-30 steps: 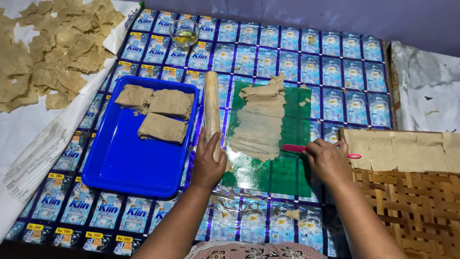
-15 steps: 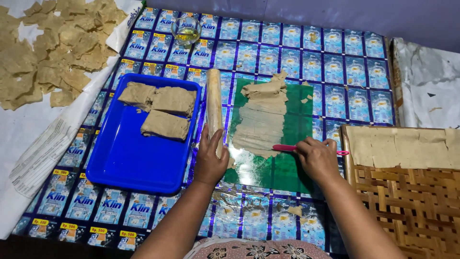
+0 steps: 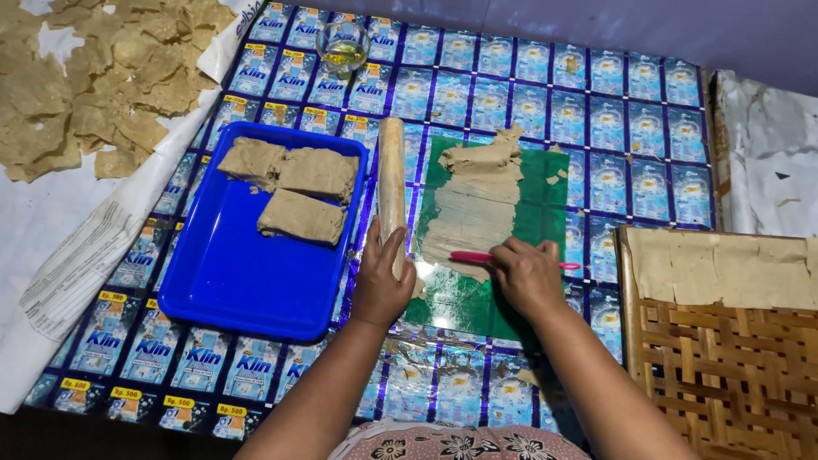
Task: Flattening and cutting dough into squares using a rolling pin and a plastic scraper.
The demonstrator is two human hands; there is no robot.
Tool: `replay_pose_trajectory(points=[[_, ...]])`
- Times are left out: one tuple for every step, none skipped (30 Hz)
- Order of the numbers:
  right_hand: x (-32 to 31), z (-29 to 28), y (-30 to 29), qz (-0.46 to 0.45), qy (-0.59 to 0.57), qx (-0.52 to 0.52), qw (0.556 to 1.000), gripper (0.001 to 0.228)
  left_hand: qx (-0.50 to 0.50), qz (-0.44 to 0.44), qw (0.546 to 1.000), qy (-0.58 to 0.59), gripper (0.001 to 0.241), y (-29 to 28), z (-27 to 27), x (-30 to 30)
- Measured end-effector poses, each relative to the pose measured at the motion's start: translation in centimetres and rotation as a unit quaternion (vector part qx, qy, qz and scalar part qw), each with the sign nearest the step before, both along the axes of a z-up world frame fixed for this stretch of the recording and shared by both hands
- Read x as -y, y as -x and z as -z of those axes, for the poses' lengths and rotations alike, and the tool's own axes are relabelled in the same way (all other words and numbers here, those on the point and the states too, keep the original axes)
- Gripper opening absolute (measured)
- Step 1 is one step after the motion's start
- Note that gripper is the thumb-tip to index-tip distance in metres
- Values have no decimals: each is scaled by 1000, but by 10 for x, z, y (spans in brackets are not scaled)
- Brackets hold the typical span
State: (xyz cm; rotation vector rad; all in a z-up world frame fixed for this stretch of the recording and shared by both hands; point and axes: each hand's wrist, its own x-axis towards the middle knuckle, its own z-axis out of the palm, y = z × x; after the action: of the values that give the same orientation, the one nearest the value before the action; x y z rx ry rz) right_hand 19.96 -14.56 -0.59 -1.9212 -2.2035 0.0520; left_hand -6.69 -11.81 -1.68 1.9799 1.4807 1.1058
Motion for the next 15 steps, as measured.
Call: replay_pose_trajectory(points=[[-2,-2,6,0,1,0,1000,7,0,0,1000,1,50,0,-1,1],[-5,-4,13,-6,3,-1,1000,5,0,3,1000,5,50,0,-2,0],[-7,-6,19,-11,6,-2,1000,5,-1,6,1000,10,50,1,-3,0],[-7,-7,22,-10,6,-2,1000,5,0,7,1000,10,50,1,-3,1],[-7,-9,25,-4,7,6,1000,5,1,8,1000,12,50,2,-3,1],[-8,-11,27,2,8,15,1000,6,4,10,1000,13,50,2,-4,1],[-4,-14,24,4,8,15,1000,6,4,12,1000,13,50,2,-3,1],[-2,-18,21,36,22,-11,999,6,1,9,1000,9,51,1,-2,1],[1,-22,18,69,35,-38,996,10,-2,5,1000,6,51,1,-1,0],[12,-27,15,71,35,-37,996,10,-1,7,1000,5,51,2,-3,1],[22,-33,12,133,49,-102,985,14,1,8,1000,10,51,3,-5,1],[34,-38,7,197,62,-165,965,19,4,11,1000,16,51,2,-7,2],[44,-31,4,200,62,-163,964,19,6,14,1000,16,51,2,-5,2],[53,-24,2,238,89,-168,953,24,5,12,1000,14,52,2,-3,1],[62,-16,-1,275,115,-173,939,29,5,11,1000,12,52,3,0,1]])
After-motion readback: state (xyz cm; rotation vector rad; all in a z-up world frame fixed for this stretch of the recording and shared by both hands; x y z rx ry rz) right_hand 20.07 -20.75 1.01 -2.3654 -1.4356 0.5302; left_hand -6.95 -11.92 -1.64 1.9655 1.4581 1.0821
